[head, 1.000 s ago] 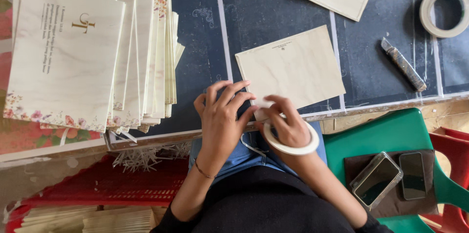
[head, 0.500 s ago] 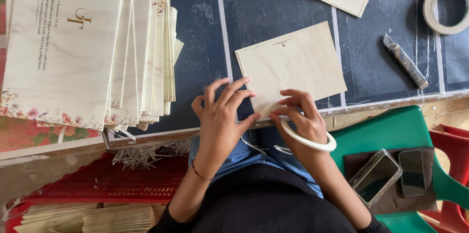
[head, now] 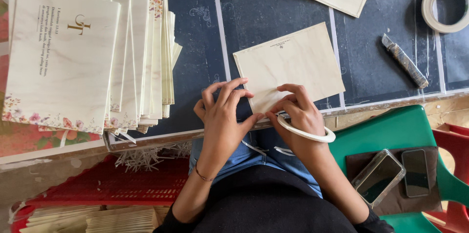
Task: The person sits at a table and assembles floral-patterned envelopes by applying adhesive tape to the edges and folding the flaps closed. They handle stacks of envelopes, apply tape to the edges, fold the flaps, and place the finished envelopes into a red basket.
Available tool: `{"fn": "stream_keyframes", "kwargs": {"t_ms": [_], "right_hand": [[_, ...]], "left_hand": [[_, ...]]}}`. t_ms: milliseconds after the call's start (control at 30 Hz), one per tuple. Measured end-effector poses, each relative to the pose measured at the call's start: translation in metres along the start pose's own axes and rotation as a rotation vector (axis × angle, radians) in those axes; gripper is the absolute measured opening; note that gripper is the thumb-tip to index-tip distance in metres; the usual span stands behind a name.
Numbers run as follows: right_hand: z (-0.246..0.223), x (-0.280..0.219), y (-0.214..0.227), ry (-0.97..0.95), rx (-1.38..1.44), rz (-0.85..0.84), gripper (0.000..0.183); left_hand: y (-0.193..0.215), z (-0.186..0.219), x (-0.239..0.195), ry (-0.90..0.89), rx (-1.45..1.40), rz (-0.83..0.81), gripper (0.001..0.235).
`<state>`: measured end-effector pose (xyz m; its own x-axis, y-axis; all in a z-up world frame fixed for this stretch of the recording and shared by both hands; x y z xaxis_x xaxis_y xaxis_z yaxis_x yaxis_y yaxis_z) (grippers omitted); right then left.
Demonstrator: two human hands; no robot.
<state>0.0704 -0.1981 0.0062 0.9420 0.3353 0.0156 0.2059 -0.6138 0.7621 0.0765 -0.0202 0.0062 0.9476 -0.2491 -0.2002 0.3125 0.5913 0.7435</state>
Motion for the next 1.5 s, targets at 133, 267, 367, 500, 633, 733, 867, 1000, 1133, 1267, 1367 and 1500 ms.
{"fn": "stream_keyframes", "kwargs": {"t_ms": [133, 267, 367, 500, 633, 733, 867, 1000, 1133, 1267, 1367, 1500], "right_hand": [[0.005, -0.003, -0.003, 0.018, 0.018, -0.007, 0.013], [0.003, -0.002, -0.006, 0.076, -0.002, -0.004, 0.009], [-0.002, -0.005, 0.003, 0.076, 0.054, 0.017, 0.008], [0.008, -0.011, 0.043, 0.074, 0.096, 0.087, 0.008], [0.047, -0.026, 0.099, 0.006, 0.054, 0.182, 0.013], [0.077, -0.036, 0.120, -0.055, -0.102, 0.218, 0.016], [0.098, -0.037, 0.122, -0.116, -0.145, 0.239, 0.017], [0.100, -0.034, 0.118, -0.143, -0.130, 0.241, 0.017], [0.103, -0.031, 0.114, -0.155, -0.121, 0.260, 0.015], [0.106, -0.030, 0.105, -0.154, -0.130, 0.281, 0.020], [0.096, -0.026, 0.099, -0.052, -0.199, 0.284, 0.020], [0.076, -0.021, 0.081, 0.066, -0.205, 0.151, 0.020]], "left_hand": [[-0.003, -0.003, 0.001, 0.014, 0.021, -0.008, 0.048], [-0.006, 0.000, 0.000, 0.030, 0.046, -0.053, 0.046], [-0.008, -0.001, 0.001, 0.045, 0.031, -0.084, 0.049], [-0.005, -0.001, 0.002, 0.053, 0.019, -0.076, 0.053], [-0.002, -0.002, 0.000, 0.036, 0.054, -0.036, 0.054], [0.002, 0.002, 0.000, 0.012, 0.095, 0.007, 0.050], [-0.001, -0.002, 0.001, 0.027, 0.117, 0.019, 0.051], [-0.001, -0.002, 0.001, 0.042, 0.121, -0.002, 0.050], [-0.003, -0.003, 0.001, 0.056, 0.056, -0.026, 0.054], [-0.006, -0.005, 0.001, 0.060, 0.005, -0.019, 0.056], [-0.004, -0.004, 0.001, 0.050, 0.019, -0.009, 0.055], [0.014, -0.020, 0.009, 0.036, 0.080, 0.103, 0.052]]}}
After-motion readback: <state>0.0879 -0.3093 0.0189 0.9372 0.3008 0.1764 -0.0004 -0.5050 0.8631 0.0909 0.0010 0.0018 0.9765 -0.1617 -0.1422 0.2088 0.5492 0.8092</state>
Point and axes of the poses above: each hand's wrist, its own x-axis towards the middle knuckle, its own y-axis out of the back of the hand, z = x × y, the point moved 9 cm from there along x, towards the middle knuckle, and after that the axes turned 14 degrees about -z, right-handed, at the moved point
